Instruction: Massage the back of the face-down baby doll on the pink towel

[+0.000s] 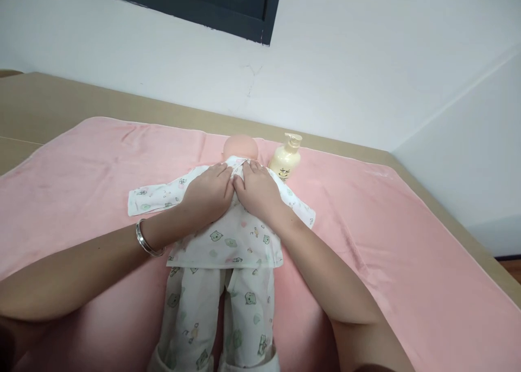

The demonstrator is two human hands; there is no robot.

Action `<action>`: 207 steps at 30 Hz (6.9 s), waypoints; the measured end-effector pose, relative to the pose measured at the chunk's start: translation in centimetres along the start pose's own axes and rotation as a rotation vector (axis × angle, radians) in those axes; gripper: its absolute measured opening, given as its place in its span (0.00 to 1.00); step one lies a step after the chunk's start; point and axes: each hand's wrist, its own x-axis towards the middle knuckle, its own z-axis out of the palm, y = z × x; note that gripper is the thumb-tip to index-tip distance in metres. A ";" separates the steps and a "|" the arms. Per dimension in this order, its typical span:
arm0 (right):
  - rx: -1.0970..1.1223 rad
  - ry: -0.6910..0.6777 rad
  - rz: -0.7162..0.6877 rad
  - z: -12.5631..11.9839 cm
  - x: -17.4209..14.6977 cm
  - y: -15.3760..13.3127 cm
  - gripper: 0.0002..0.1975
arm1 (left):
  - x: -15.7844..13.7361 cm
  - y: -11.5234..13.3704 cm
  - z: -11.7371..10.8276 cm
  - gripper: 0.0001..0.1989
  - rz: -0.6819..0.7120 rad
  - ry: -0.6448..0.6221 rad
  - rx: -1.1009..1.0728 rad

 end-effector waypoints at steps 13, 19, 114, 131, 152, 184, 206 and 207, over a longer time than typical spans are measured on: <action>-0.040 -0.054 -0.029 -1.0 -0.4 -0.4 0.27 | 0.1 -0.8 -0.2 0.12 0.023 -0.068 0.068; -0.078 0.023 -0.063 -1.3 -1.7 -1.3 0.25 | 1.0 -0.8 -0.6 0.17 -0.111 -0.172 -0.049; 0.210 0.261 -0.083 1.9 -0.8 0.0 0.27 | 0.5 -0.5 -0.1 0.14 -0.081 -0.005 -0.103; 0.205 0.281 -0.087 2.1 -0.7 0.1 0.27 | 0.5 -0.6 0.0 0.15 -0.096 -0.011 -0.117; 0.222 0.299 -0.080 2.2 -0.8 0.1 0.26 | 0.6 -0.8 0.5 0.15 -0.135 0.044 -0.220; 0.242 0.302 -0.080 2.1 -0.8 0.3 0.26 | 0.6 -1.0 1.2 0.21 -0.215 0.070 -0.336; 0.238 0.297 -0.067 2.0 -0.6 0.4 0.26 | 0.6 -1.0 1.2 0.19 -0.220 0.077 -0.383; 0.235 0.299 -0.066 2.0 -0.7 0.4 0.26 | 0.6 -1.0 1.2 0.18 -0.218 0.079 -0.384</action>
